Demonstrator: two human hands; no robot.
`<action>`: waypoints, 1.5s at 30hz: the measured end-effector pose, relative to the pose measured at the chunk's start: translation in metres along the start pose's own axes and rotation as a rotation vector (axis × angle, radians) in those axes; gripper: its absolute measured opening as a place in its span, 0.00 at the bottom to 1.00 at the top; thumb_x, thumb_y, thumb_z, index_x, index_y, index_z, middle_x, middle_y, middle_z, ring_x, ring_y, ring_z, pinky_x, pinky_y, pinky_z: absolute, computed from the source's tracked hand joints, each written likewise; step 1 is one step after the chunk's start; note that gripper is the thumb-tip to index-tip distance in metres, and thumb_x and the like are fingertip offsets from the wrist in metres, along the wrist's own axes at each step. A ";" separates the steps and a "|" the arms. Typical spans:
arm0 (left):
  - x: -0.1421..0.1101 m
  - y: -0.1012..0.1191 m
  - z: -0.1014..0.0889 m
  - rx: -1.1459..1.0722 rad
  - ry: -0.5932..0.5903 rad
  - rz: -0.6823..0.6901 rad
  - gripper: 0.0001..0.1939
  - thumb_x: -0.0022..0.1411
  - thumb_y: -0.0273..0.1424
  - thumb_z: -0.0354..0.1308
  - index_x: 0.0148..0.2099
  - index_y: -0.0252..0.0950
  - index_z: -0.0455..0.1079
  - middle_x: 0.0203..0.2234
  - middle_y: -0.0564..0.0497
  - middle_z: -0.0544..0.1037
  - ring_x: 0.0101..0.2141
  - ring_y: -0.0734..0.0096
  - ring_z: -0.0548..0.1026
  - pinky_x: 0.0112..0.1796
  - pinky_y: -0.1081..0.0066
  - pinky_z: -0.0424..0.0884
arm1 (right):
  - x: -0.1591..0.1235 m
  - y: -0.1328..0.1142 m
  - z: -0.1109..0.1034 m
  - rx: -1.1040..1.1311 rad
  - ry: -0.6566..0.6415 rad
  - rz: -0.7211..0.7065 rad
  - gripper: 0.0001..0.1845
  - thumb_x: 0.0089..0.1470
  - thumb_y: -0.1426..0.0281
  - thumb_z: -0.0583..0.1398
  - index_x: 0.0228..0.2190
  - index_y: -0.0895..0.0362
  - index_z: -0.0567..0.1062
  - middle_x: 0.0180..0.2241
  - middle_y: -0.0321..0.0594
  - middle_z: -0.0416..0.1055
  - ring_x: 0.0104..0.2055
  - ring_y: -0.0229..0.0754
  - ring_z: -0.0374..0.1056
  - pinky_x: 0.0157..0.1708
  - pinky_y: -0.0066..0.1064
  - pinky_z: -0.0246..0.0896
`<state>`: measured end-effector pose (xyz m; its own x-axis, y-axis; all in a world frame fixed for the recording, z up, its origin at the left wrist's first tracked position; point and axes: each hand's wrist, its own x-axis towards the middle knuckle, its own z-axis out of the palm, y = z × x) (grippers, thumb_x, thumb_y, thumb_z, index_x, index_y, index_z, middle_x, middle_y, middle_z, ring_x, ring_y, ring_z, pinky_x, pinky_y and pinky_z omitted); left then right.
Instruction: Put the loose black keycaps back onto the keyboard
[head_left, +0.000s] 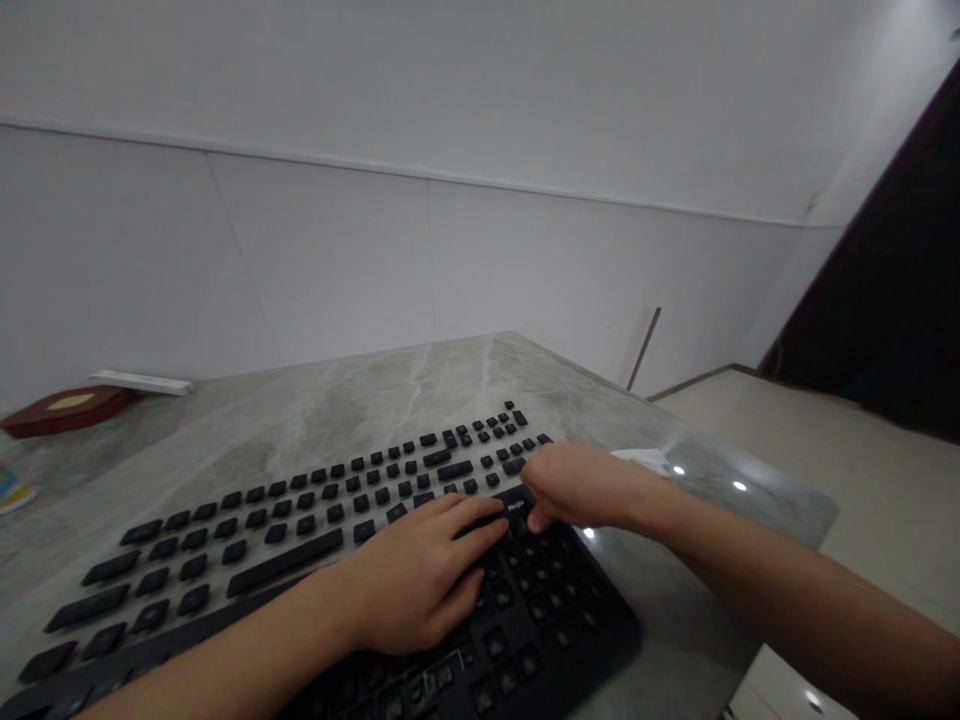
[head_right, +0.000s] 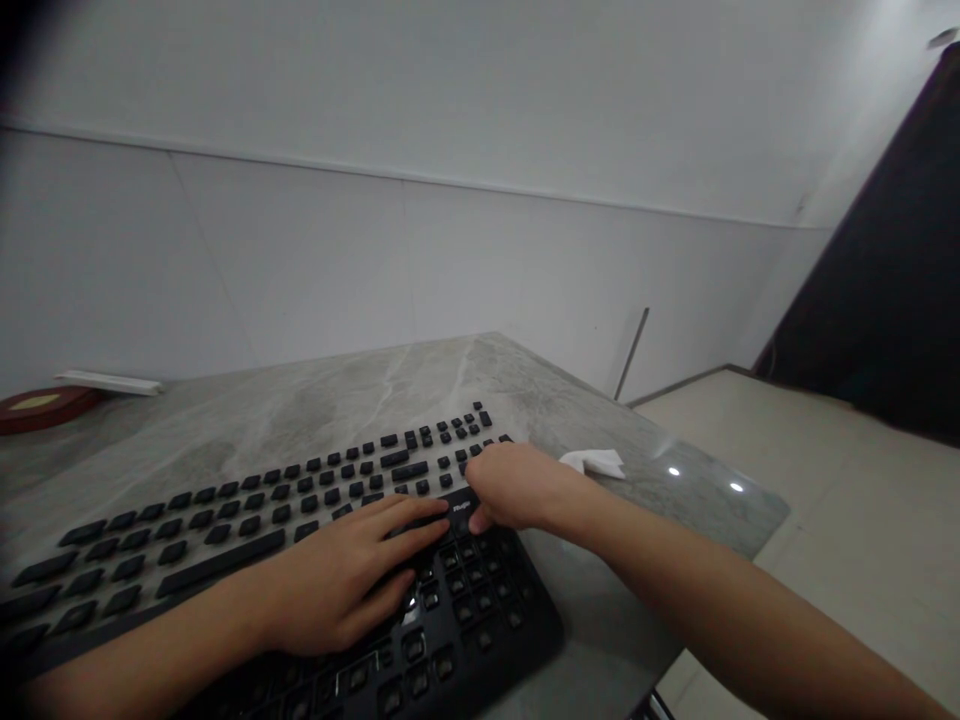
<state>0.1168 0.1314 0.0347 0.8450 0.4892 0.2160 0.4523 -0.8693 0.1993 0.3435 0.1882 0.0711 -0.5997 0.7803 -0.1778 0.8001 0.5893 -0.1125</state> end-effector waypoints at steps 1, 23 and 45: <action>0.000 0.000 0.000 -0.003 0.000 -0.001 0.26 0.66 0.26 0.49 0.65 0.32 0.59 0.61 0.39 0.64 0.59 0.54 0.66 0.59 0.56 0.66 | 0.000 -0.001 -0.001 -0.022 -0.026 0.009 0.10 0.47 0.66 0.69 0.25 0.60 0.77 0.26 0.46 0.75 0.33 0.48 0.73 0.33 0.34 0.63; -0.002 0.000 0.001 0.023 -0.019 -0.001 0.26 0.67 0.26 0.49 0.66 0.30 0.59 0.63 0.39 0.63 0.60 0.54 0.65 0.60 0.57 0.65 | 0.045 0.091 0.000 0.073 0.546 0.418 0.14 0.62 0.64 0.57 0.30 0.59 0.76 0.30 0.42 0.75 0.34 0.41 0.69 0.35 0.30 0.58; 0.008 0.011 -0.011 0.096 -0.241 0.020 0.32 0.66 0.27 0.50 0.70 0.35 0.51 0.70 0.51 0.50 0.66 0.41 0.49 0.64 0.46 0.53 | 0.119 0.074 -0.020 0.253 0.246 0.397 0.12 0.63 0.64 0.59 0.44 0.59 0.74 0.46 0.43 0.72 0.46 0.44 0.70 0.47 0.41 0.69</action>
<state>0.1252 0.1270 0.0488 0.8923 0.4511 -0.0176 0.4504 -0.8868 0.1036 0.3315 0.3287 0.0612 -0.2115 0.9771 -0.0231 0.9271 0.1930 -0.3212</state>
